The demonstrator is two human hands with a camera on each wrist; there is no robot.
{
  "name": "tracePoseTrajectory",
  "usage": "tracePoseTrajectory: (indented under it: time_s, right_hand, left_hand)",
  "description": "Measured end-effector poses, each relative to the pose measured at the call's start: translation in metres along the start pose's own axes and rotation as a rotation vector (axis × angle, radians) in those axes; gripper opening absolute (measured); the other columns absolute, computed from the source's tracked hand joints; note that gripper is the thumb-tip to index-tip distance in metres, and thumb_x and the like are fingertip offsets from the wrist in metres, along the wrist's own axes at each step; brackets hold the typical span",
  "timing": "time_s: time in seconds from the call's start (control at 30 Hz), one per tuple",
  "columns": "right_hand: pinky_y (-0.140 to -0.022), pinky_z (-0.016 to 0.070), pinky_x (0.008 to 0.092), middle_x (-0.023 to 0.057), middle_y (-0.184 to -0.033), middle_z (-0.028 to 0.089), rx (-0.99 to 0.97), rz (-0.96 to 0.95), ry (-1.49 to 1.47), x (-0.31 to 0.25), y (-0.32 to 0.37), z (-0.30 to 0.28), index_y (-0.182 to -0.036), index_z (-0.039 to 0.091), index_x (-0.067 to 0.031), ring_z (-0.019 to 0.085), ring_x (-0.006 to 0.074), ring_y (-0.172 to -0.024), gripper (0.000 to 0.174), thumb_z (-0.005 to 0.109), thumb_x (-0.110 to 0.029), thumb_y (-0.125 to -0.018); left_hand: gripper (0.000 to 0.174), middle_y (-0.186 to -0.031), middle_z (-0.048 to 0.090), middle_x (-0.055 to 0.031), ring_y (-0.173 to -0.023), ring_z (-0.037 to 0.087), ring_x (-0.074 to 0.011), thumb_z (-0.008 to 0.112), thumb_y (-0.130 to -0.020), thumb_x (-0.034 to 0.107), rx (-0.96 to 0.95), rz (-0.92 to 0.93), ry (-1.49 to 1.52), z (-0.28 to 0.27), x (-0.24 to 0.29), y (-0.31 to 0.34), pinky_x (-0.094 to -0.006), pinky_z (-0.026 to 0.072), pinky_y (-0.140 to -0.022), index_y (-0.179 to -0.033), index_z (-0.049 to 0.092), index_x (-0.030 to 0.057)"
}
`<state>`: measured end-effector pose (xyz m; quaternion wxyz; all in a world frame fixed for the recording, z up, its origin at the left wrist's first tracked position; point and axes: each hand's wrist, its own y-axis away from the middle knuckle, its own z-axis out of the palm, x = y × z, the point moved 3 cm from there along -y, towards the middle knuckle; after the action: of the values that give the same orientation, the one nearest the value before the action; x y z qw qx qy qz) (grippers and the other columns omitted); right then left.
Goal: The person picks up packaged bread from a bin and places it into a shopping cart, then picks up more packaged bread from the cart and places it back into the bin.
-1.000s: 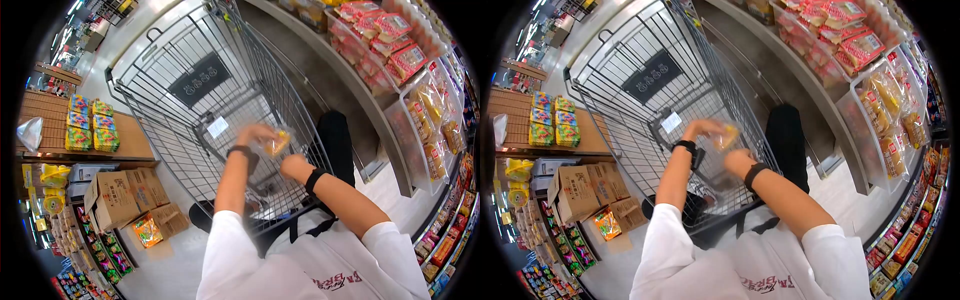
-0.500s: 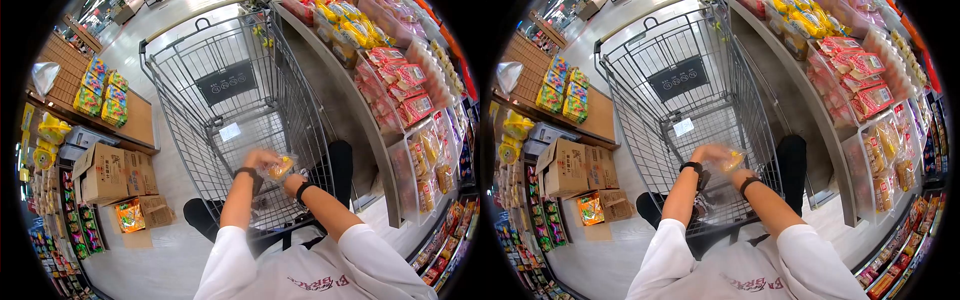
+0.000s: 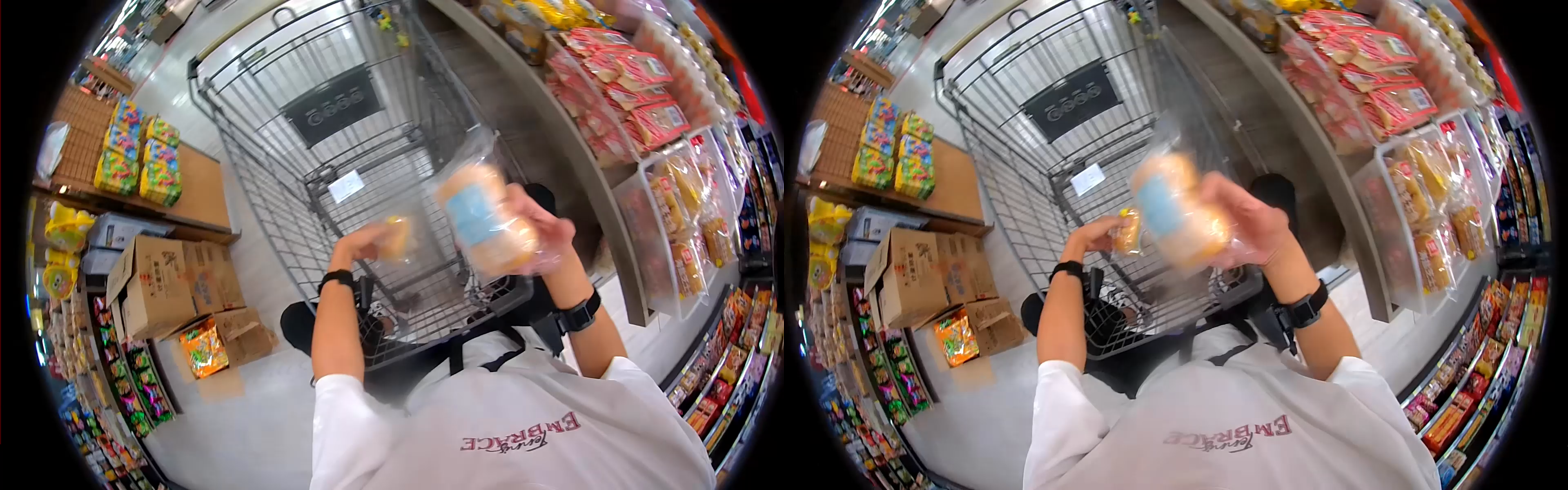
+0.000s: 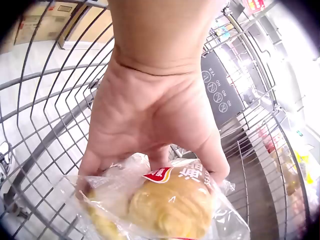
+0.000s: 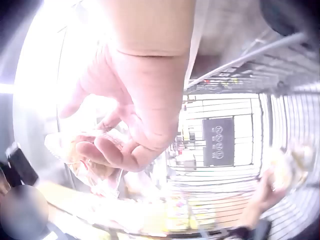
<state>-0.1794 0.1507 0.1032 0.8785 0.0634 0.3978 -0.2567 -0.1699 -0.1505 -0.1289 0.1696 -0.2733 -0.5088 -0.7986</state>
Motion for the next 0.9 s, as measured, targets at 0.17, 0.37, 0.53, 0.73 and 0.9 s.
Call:
tracePoseTrajectory:
  time_s: [0.17,0.37,0.53,0.73,0.9]
  right_hand:
    - [-0.083,0.0543,0.0436,0.0213,-0.151,0.029,-0.037,-0.222,-0.212,-0.025,0.009,0.01,-0.141,0.041,-0.0196,0.031,0.0462,-0.137,0.097,0.071,-0.073,-0.066]
    - [-0.069,0.0484,0.0244,0.0061,-0.104,0.056,0.502,-0.247,0.45,-0.059,0.034,0.029,-0.088,0.055,-0.0067,0.06,0.0124,-0.074,0.021,0.074,-0.005,-0.079]
    - [-0.058,0.0456,0.0235,0.0054,-0.092,0.053,0.947,-0.429,1.35,-0.1,0.098,0.04,-0.079,0.049,-0.0025,0.056,0.011,-0.067,0.028,0.076,-0.001,-0.07]
    - [-0.062,0.0501,0.0242,0.0091,-0.113,0.062,1.002,-0.429,0.533,-0.095,0.126,0.026,-0.112,0.05,-0.002,0.061,0.0108,-0.071,0.056,0.084,-0.004,-0.067]
    - [-0.086,0.056,0.0372,0.017,-0.109,0.066,0.155,-0.033,-0.001,0.004,0.068,0.007,-0.126,0.05,0.0054,0.068,0.0237,-0.095,0.06,0.078,-0.003,-0.073]
  left_hand:
    - [0.077,-0.131,0.05,-0.0166,-0.11,0.054,-0.0347,0.072,-0.079,0.051,0.116,-0.057,-0.137,0.014,-0.002,-0.004,-0.0536,0.0447,-0.091,-0.137,0.044,0.0083]
    - [0.067,-0.099,0.06,-0.0112,-0.085,0.058,-0.0251,0.074,-0.077,0.051,0.342,-0.007,-0.286,0.026,-0.006,0.0,-0.0463,0.0499,-0.074,-0.119,0.058,0.0006]
    - [0.071,-0.107,0.062,-0.0138,-0.095,0.063,-0.0283,0.074,-0.078,0.049,0.319,-0.011,-0.335,0.007,-0.027,-0.022,-0.0466,0.053,-0.068,-0.126,0.052,0.0015]
    - [0.054,-0.108,0.061,-0.0117,-0.093,0.064,-0.0269,0.07,-0.086,0.037,0.303,-0.033,-0.207,0.021,-0.016,-0.02,-0.0514,0.0544,-0.074,-0.123,0.05,0.0024]
    - [0.043,-0.081,0.059,-0.0034,-0.063,0.056,-0.013,0.074,-0.082,0.037,0.3,0.04,-0.205,0.025,-0.017,-0.017,-0.0304,0.0479,-0.05,-0.108,0.059,0.0054]
